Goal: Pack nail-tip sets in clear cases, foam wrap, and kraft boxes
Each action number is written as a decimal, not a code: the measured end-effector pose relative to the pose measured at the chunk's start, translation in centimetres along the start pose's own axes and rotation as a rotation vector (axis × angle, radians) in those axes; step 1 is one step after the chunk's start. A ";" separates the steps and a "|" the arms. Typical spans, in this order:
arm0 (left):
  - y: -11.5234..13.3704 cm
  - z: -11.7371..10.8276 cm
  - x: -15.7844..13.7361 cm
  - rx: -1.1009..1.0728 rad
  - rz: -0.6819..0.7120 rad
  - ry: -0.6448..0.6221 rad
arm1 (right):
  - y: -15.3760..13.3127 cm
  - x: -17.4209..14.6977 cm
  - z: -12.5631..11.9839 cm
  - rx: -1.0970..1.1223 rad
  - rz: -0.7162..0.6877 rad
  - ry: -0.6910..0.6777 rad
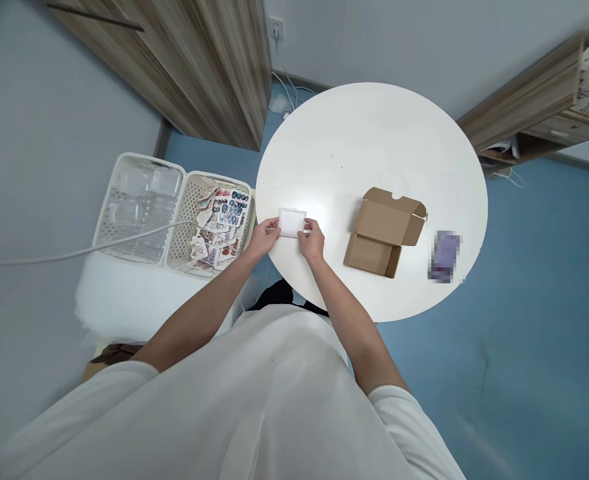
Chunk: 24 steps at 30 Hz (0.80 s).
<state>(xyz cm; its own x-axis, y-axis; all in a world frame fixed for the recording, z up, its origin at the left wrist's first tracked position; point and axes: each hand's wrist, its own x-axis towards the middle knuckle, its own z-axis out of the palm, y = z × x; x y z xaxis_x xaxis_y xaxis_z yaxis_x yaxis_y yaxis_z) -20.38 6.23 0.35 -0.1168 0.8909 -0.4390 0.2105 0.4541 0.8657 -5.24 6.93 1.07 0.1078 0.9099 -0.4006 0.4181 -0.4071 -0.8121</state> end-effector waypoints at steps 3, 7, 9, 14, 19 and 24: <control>0.4 1.2 -1.0 -0.060 0.037 -0.015 | 0.1 -1.0 -1.8 0.023 -0.046 0.028; 2.0 3.8 -2.6 -0.087 0.126 -0.058 | 0.4 -2.5 -5.7 0.072 -0.138 0.072; 3.3 5.9 -3.6 -0.070 0.172 -0.099 | 0.9 -3.5 -8.4 0.079 -0.180 0.114; 6.8 12.3 -6.7 0.059 0.262 -0.245 | 4.2 -5.6 -15.8 0.005 -0.199 0.228; 7.2 17.6 -7.6 0.183 0.349 -0.440 | 8.0 -5.6 -20.1 -0.139 -0.173 0.224; 5.7 19.9 -7.1 0.451 0.258 -0.359 | 9.7 -4.4 -20.4 -0.284 -0.155 0.120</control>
<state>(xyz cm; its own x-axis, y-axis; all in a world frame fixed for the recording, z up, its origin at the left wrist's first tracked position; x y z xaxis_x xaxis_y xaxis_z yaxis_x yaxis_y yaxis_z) 0.93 2.68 3.63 0.3088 0.8843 -0.3501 0.5858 0.1132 0.8025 16.74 0.59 3.65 0.1222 0.9688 -0.2154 0.6702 -0.2406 -0.7021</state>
